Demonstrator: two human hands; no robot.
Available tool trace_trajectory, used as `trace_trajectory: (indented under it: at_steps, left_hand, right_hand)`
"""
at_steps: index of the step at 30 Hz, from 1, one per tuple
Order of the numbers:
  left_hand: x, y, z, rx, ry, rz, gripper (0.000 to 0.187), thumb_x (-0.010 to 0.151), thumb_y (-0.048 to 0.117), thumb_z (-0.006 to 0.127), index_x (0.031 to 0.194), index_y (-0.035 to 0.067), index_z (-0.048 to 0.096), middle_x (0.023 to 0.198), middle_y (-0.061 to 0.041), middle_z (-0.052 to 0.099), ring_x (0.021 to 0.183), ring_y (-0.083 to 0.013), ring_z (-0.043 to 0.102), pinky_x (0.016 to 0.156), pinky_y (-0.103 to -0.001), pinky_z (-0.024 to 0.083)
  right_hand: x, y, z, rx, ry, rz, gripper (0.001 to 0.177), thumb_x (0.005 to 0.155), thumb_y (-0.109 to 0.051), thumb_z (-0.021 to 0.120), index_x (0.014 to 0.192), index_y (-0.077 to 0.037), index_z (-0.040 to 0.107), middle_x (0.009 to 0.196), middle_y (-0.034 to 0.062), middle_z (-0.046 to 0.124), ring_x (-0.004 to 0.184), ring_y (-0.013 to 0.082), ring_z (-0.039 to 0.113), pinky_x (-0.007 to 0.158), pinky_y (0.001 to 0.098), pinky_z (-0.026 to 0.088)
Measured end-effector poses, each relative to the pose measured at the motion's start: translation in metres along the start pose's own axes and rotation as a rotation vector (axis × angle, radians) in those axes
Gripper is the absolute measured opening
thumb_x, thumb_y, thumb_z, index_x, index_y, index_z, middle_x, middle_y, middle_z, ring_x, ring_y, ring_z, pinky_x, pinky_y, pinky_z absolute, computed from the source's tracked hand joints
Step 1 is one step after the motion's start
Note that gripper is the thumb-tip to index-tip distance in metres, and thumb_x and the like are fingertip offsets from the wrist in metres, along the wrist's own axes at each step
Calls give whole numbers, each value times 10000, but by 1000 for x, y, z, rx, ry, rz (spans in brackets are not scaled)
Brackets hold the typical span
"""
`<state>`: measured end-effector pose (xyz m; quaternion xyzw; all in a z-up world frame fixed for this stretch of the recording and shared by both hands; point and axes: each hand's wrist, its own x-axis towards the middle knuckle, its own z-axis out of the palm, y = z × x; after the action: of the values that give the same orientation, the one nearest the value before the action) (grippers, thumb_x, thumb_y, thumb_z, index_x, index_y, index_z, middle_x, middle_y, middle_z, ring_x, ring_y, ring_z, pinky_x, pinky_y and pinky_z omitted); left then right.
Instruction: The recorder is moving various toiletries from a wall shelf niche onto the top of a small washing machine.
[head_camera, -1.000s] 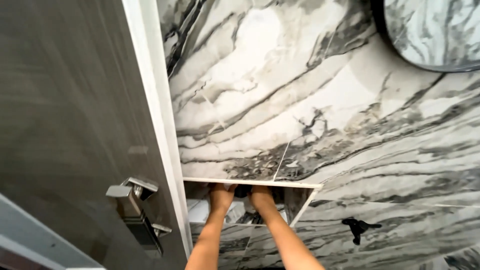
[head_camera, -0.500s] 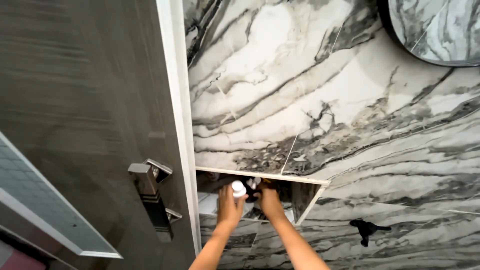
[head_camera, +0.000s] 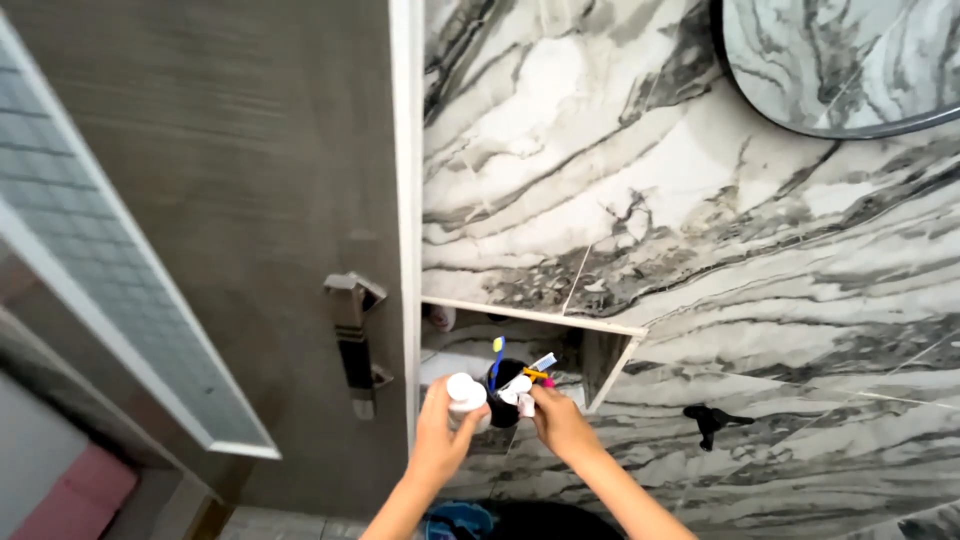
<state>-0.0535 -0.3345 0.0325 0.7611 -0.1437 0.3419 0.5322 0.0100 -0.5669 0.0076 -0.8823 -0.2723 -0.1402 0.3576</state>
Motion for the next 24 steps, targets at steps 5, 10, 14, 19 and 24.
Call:
trace_trajectory:
  at_steps: [5, 10, 14, 19, 24]
  left_hand:
    - [6, 65, -80, -33, 63, -10, 448, 843, 139, 808, 1210, 4, 590, 1125, -142, 621, 1036, -301, 643, 922, -368, 512]
    - [7, 98, -165, 45, 213, 22, 462, 855, 146, 811, 1229, -1, 582, 1125, -116, 625, 1040, -248, 639, 927, -342, 508]
    - [7, 108, -239, 162, 325, 70, 447, 868, 155, 799, 1223, -8, 580, 1117, -117, 625, 1024, -252, 641, 909, -341, 509]
    - [5, 99, -336, 362, 447, 88, 395, 867, 171, 817, 1150, 5, 598, 1059, -109, 621, 976, -269, 636, 872, -361, 515]
    - [1, 75, -440, 481, 524, 19, 384, 854, 175, 838, 1115, 8, 612, 1026, -107, 627, 944, -275, 637, 834, -380, 520]
  right_hand:
    - [-6, -78, -12, 44, -76, -89, 266, 785, 56, 630, 1021, -64, 654, 929, 182, 704, 888, 429, 660, 727, 475, 530]
    - [12, -152, -3, 216, -177, -254, 202, 849, 43, 626, 1027, -52, 647, 917, 149, 715, 865, 363, 711, 745, 421, 563]
    - [40, -205, 33, 273, -226, -394, 190, 860, 46, 644, 1027, -43, 661, 916, 158, 712, 860, 364, 709, 750, 418, 555]
    - [86, -281, 96, 317, -341, -458, 233, 815, 45, 636, 1029, -44, 660, 938, 150, 716, 875, 357, 725, 735, 400, 575]
    - [141, -362, 180, 348, -348, -535, 179, 834, -2, 682, 1007, -49, 691, 926, 154, 713, 835, 355, 714, 713, 402, 571]
